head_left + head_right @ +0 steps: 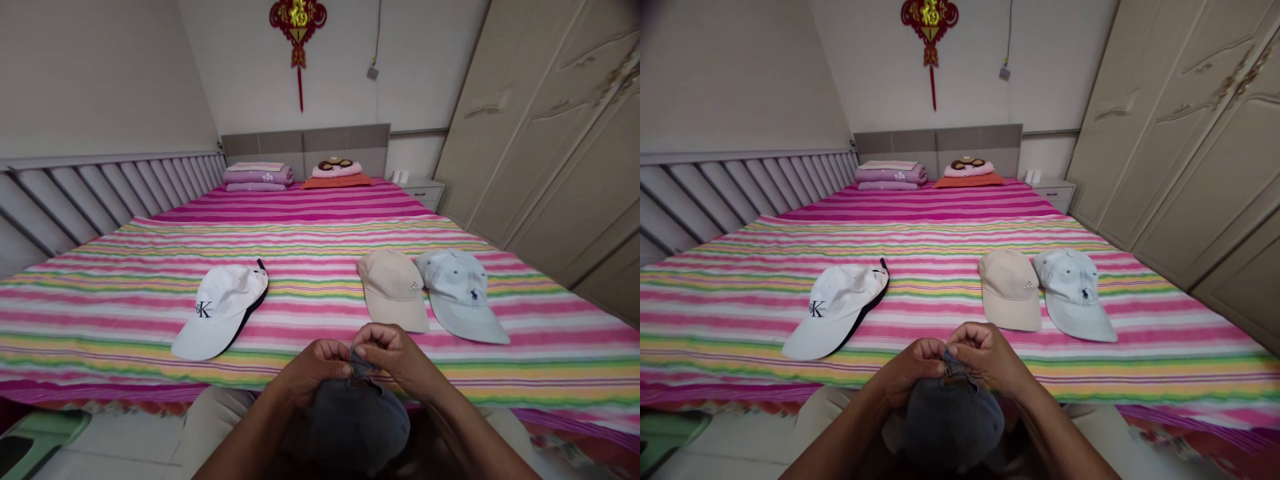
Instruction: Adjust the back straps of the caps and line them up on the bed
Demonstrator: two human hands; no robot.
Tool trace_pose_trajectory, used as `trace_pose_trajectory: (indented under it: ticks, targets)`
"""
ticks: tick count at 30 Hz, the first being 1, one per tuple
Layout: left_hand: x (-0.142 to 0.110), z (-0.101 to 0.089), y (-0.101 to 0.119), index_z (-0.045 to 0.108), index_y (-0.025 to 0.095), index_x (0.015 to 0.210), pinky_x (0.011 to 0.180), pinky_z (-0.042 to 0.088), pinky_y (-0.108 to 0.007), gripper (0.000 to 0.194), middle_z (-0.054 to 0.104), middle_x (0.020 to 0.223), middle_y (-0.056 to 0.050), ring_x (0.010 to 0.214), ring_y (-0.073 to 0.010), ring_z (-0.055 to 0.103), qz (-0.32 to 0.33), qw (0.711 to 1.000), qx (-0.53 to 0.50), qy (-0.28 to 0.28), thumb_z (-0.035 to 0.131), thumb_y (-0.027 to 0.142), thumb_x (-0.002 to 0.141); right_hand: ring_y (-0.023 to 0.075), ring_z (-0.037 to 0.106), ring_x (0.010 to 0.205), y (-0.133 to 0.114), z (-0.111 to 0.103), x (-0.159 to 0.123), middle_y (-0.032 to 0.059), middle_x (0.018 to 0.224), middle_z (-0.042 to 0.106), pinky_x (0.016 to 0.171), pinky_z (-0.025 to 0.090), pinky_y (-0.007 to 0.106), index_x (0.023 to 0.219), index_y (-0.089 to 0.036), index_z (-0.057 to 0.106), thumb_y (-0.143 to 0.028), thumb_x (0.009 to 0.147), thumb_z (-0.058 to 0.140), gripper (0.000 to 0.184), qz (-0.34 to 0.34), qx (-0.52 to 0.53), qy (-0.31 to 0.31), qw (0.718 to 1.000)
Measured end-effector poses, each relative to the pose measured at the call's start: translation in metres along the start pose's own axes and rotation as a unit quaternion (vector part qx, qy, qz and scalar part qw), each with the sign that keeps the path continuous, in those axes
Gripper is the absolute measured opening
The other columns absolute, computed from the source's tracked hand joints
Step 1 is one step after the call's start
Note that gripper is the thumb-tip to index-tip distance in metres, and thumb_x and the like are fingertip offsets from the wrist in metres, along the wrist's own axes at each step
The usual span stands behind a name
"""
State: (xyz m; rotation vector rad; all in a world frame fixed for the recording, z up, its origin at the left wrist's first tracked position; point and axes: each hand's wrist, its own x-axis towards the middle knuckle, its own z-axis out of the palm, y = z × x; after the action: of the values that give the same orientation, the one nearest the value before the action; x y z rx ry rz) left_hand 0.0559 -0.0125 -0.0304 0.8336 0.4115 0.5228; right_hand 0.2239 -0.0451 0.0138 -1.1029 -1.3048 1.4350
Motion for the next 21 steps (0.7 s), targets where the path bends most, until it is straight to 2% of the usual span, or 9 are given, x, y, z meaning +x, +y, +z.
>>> trace_pose_trajectory:
  ticks: [4, 8, 12, 21]
  targets:
    - [-0.0016, 0.0008, -0.0001, 0.065, 0.009, 0.076, 0.054, 0.041, -0.02, 0.019, 0.066, 0.066, -0.005, 0.054, -0.0102, 0.058, 0.009, 0.999, -0.002, 0.031, 0.072, 0.014, 0.06, 0.0055, 0.03, 0.044, 0.0043, -0.0006, 0.001, -0.0065, 0.049, 0.042, 0.043, 0.021, 0.021, 0.067, -0.015, 0.057, -0.04, 0.058, 0.07, 0.03, 0.032, 0.018, -0.026, 0.999]
    - [-0.0012, 0.0022, -0.0018, 0.066, 0.008, 0.075, 0.052, 0.041, -0.021, 0.024, 0.067, 0.065, -0.006, 0.053, -0.0117, 0.059, 0.01, 0.999, -0.011, 0.039, 0.075, 0.02, 0.057, 0.0055, 0.028, 0.046, 0.0061, 0.0013, 0.0017, -0.0073, 0.052, 0.04, 0.044, 0.02, 0.021, 0.069, -0.016, 0.054, -0.035, 0.059, 0.069, 0.026, 0.005, 0.032, -0.03, 0.999]
    - [-0.0008, 0.0016, -0.004, 0.065, 0.009, 0.074, 0.05, 0.039, -0.02, 0.022, 0.064, 0.06, -0.004, 0.049, -0.0091, 0.055, 0.0, 0.998, -0.028, 0.051, 0.075, 0.02, 0.057, 0.0055, 0.025, 0.047, 0.0043, 0.0041, 0.0025, -0.0079, 0.054, 0.037, 0.043, 0.018, 0.02, 0.069, -0.017, 0.05, -0.03, 0.062, 0.067, 0.023, -0.026, 0.024, -0.024, 0.999]
    - [-0.0003, 0.0004, -0.0049, 0.062, 0.009, 0.073, 0.053, 0.038, -0.02, 0.019, 0.06, 0.061, -0.003, 0.051, -0.0081, 0.052, 0.0, 0.999, -0.031, 0.042, 0.072, 0.022, 0.062, 0.0047, 0.023, 0.045, 0.0053, 0.0033, 0.0056, -0.0092, 0.052, 0.035, 0.041, 0.016, 0.019, 0.067, -0.019, 0.043, -0.028, 0.062, 0.068, 0.026, -0.02, 0.017, -0.043, 0.999]
